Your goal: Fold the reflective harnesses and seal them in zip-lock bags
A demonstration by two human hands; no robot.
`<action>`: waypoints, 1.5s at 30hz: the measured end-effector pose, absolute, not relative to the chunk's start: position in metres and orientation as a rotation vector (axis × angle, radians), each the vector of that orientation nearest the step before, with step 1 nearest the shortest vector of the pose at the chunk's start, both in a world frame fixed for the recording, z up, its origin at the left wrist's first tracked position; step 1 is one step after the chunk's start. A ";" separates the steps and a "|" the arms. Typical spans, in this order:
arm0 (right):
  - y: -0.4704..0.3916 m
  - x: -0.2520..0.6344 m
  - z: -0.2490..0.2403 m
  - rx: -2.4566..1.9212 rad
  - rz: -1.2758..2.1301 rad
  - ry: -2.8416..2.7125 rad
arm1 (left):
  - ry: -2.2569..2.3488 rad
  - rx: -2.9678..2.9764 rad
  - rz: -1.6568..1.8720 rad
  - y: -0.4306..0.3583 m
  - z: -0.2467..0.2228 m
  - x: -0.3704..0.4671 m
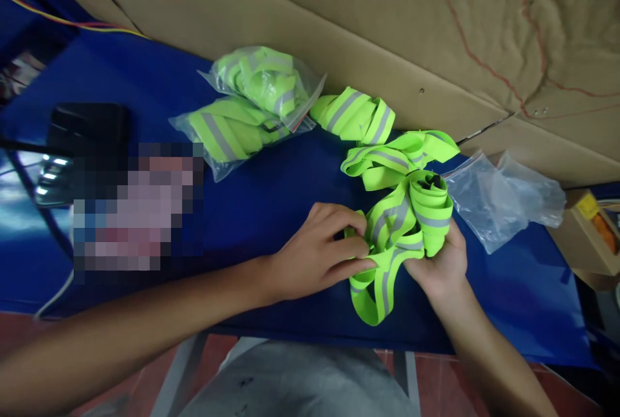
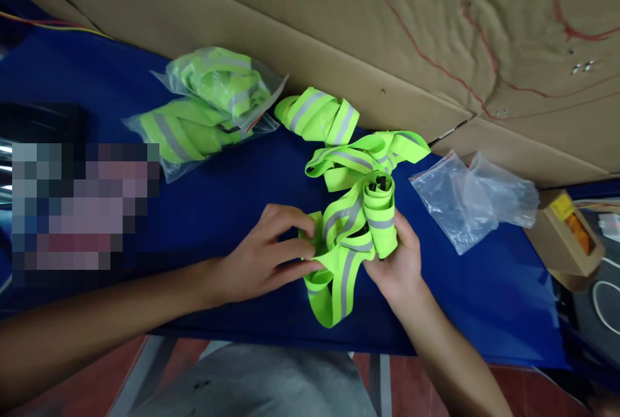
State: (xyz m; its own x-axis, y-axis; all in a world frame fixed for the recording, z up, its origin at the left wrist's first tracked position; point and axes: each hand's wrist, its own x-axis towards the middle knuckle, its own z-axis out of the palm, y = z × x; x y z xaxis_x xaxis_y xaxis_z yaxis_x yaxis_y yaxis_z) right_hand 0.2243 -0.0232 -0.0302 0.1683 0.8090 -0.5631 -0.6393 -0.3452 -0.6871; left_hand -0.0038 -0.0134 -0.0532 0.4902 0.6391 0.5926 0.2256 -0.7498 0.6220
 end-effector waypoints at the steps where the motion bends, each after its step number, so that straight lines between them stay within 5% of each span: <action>1: -0.022 0.226 -0.031 -1.201 1.492 -0.194 | 0.677 2.233 1.183 -0.014 -0.052 -0.004; 16: -0.024 0.229 -0.022 -1.283 1.311 -0.466 | 1.115 1.584 0.966 -0.011 -0.050 -0.002; 25: -0.023 0.238 -0.013 -1.284 1.322 -0.532 | 0.535 2.040 1.001 -0.011 -0.051 -0.006; 29: -0.025 0.242 -0.007 -1.277 1.538 -0.570 | 0.629 1.588 1.212 -0.004 -0.049 -0.009; 33: -0.037 0.233 -0.005 -1.228 1.690 -0.672 | 0.458 1.149 0.819 -0.001 -0.045 -0.003; 37: -0.048 0.224 -0.009 -1.282 1.366 -0.873 | 0.414 0.964 0.387 -0.011 -0.043 0.007; 45: -0.054 0.206 -0.007 -1.449 0.880 -1.241 | 0.520 0.880 0.471 -0.035 -0.049 0.019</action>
State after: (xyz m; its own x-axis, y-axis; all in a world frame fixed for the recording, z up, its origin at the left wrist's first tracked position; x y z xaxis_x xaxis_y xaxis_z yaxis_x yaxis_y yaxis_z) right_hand 0.2057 -0.0540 -0.0069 0.2101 0.9749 0.0741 0.2524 0.0192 -0.9674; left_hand 0.0191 -0.0352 -0.0494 0.7789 0.5831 -0.2309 -0.1718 0.5524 0.8157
